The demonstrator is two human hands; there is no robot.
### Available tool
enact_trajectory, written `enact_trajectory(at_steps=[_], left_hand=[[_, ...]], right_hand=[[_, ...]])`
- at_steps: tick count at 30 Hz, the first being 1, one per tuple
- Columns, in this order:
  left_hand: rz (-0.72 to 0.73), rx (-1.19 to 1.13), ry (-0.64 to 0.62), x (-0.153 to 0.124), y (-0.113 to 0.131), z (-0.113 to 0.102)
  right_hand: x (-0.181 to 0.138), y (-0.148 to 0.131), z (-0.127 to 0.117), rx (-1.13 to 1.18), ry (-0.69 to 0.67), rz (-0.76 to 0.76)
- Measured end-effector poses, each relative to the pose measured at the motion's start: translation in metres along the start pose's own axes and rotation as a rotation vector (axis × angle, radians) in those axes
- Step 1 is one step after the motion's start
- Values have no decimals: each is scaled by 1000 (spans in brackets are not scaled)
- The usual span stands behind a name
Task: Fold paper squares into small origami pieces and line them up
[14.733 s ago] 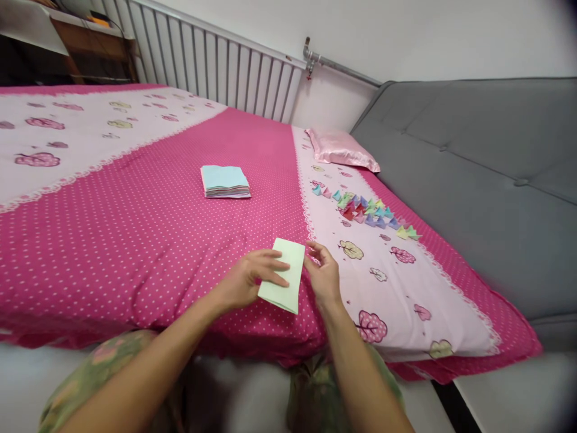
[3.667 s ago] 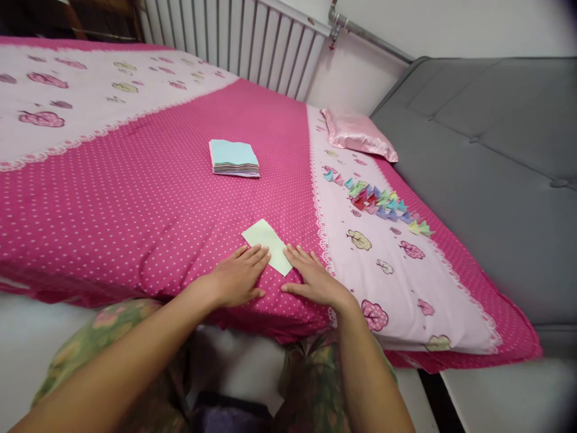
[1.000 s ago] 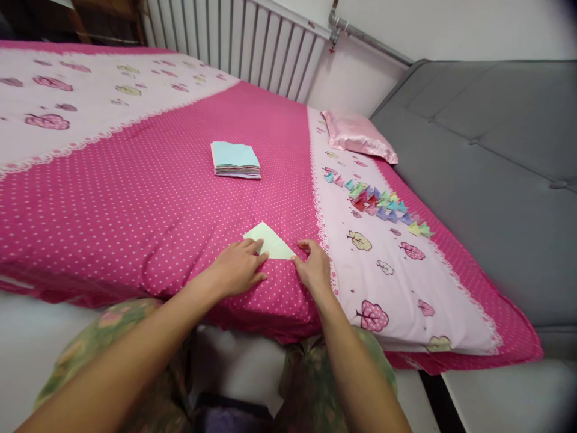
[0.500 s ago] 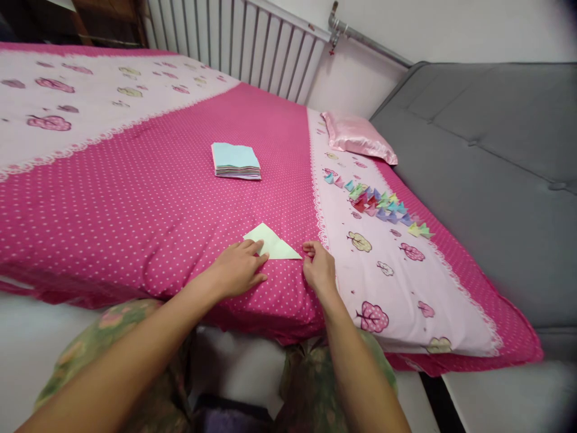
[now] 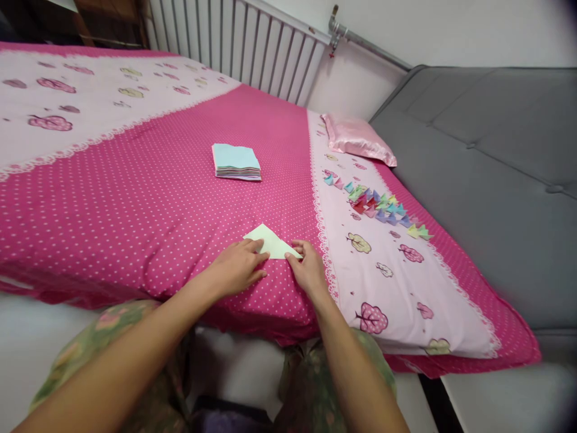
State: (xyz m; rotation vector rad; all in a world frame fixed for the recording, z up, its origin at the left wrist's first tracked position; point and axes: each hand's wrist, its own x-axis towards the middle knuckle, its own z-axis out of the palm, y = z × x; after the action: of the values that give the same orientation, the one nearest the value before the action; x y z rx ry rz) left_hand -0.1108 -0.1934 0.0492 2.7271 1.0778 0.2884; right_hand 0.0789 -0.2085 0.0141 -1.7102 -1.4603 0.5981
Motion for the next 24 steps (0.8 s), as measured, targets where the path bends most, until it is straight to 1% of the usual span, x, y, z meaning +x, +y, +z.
enact_trajectory(at_steps=[2, 4, 6, 8, 10, 11, 14, 17, 20, 24], left_hand=[[-19, -40, 67, 1, 1, -1], [-89, -75, 158, 2, 2, -5], [-228, -103, 250, 3, 3, -11], [-379, -143, 308, 4, 3, -16], [-470, -235, 299, 4, 2, -18], [-490, -315, 267, 5, 1, -18], [-519, -662, 139, 8, 3, -13], [-548, -1019, 80, 10, 11, -9], [-555, -1280, 111, 12, 19, -8], [-606, -1500, 262, 14, 22, -10]], right_hand=[[1, 1, 1, 153, -18, 29], [0, -1, 0, 344, -22, 70], [-1, -6, -3, 526, -14, 116], [-3, -12, -6, 656, 2, 163], [-5, -18, -9, 746, 22, 202], [-5, -20, -10, 789, 28, 216], [-7, -25, -11, 934, 24, 237], [-9, -28, -10, 1069, -9, 256], [-11, -30, -7, 1137, -41, 257], [-15, -33, -1, 1142, -79, 229]])
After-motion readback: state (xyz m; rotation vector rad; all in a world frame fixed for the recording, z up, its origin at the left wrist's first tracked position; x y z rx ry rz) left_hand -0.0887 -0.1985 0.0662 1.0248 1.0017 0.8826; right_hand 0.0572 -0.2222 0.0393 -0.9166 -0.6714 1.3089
